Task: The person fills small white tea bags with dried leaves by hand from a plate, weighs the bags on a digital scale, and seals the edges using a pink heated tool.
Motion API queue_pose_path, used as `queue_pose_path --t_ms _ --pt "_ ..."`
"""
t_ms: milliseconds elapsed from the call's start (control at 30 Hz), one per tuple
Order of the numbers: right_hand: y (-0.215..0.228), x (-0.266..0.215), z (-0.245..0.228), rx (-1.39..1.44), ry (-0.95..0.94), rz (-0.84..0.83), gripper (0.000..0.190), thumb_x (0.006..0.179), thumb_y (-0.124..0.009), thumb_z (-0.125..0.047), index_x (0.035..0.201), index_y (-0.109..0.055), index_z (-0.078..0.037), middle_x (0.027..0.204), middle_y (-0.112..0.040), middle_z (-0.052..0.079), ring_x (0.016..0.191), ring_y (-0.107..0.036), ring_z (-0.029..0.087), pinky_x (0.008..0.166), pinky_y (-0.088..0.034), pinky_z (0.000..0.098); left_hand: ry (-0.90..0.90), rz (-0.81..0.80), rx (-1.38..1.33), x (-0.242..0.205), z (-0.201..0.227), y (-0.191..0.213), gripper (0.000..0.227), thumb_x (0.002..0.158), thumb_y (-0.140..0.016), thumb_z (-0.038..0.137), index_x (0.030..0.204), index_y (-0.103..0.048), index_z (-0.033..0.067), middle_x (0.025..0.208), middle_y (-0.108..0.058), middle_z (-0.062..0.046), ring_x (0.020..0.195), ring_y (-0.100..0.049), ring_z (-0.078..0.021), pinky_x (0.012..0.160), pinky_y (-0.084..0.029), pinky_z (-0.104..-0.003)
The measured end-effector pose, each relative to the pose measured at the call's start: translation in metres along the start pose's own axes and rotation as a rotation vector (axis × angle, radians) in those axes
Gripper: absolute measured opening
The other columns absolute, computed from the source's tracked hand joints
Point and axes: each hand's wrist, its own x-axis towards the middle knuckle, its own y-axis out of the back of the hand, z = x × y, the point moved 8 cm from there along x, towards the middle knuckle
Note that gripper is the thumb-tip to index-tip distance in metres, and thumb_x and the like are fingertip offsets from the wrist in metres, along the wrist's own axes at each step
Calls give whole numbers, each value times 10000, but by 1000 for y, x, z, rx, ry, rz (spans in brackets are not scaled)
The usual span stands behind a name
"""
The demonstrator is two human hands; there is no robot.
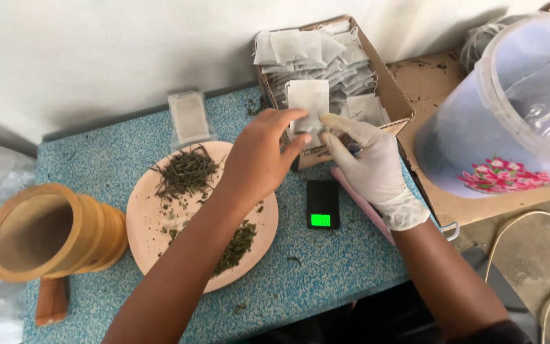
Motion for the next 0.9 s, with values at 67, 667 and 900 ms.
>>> queue_pose_path --t_ms 67,667,900 --pt "-2 21 6 1 -55 1 219 960 -766 -110 1175 -770 -69 949 -769 141 873 -722 221 765 -562 359 13 -7 21 18 -4 6 378 1009 -664 188 1369 -614 85 1134 -652 -203 924 -746 -346 706 -649 -427" --pt "-54 141 68 -213 -255 -297 336 1015 -605 -263 1299 -704 -114 753 -781 26 540 -728 104 489 -624 245 149 -74 235 136 -99 -13 314 1024 -635 208 1301 -657 64 1175 -663 -206 935 -658 -406 657 -549 -563" --pt "-65 151 93 -313 -174 -249 292 996 -626 -256 1209 -772 -121 765 -791 0 602 -719 106 619 -599 285 189 -69 259 142 -107 -14 256 1014 -632 203 1242 -711 115 1153 -597 -157 915 -643 -399 615 -552 -553"
